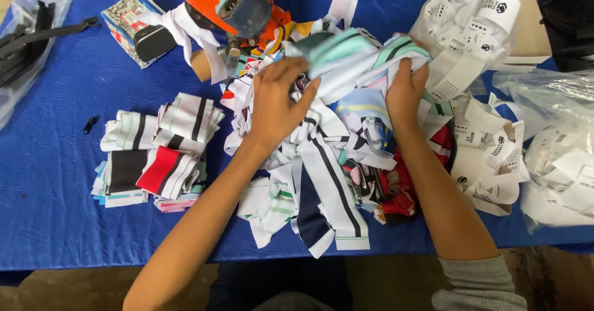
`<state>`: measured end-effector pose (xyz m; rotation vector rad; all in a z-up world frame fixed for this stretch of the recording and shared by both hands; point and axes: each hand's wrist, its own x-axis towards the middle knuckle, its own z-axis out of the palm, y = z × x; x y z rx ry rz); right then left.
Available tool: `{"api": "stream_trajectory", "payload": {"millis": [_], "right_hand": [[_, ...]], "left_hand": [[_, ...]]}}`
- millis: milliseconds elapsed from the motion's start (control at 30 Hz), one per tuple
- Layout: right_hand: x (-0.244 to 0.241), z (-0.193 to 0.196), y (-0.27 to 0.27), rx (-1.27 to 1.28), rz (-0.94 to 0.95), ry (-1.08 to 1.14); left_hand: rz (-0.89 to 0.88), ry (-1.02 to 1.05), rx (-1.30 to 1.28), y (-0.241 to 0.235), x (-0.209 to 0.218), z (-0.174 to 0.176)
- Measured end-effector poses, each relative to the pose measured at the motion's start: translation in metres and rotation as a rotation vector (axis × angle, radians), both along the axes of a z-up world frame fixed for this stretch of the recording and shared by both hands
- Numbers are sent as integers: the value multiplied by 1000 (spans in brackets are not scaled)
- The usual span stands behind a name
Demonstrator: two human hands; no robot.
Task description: Sorting through a pile of fabric scraps and organizing them into neat stacks based on pattern and type.
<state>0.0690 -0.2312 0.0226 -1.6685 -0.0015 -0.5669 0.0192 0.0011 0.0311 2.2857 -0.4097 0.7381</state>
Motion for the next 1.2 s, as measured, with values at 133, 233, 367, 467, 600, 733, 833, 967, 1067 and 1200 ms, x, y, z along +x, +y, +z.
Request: {"api": "stream_trajectory", "payload": {"millis": [133, 233, 367, 467, 600, 733, 833, 967, 1067, 1200], "right_hand": [[-3, 0, 2, -179, 35, -370], [-27, 13, 15, -397, 16, -447], [-47, 32, 24, -915, -77, -778], [-53, 32, 32, -1090, 231, -920], [-62, 21, 57, -1045, 244, -757], [-51, 11, 49, -758, 329, -463], [-49, 6, 42, -533, 401, -263], [-34, -7, 26, -222, 392, -219], [-27, -5, 19, -107, 363, -240], [-12, -20, 8, 39, 356, -192]], "left_hand": [[-103, -107, -147, 4, -13, 2], [-157, -184, -16, 17, -30, 20], [-263, -190, 329, 34, -24, 15], [-260, -205, 123, 30, -15, 6], [-183, -260, 10, 26, -12, -8], [-99, -306, -97, 17, -17, -3], [-56, -365, -122, 9, -25, -1], [-67, -548, 116, 7, -23, -13], [-168, -503, 140, -3, -33, -1], [-101, -462, 175, -6, -27, -5]]}}
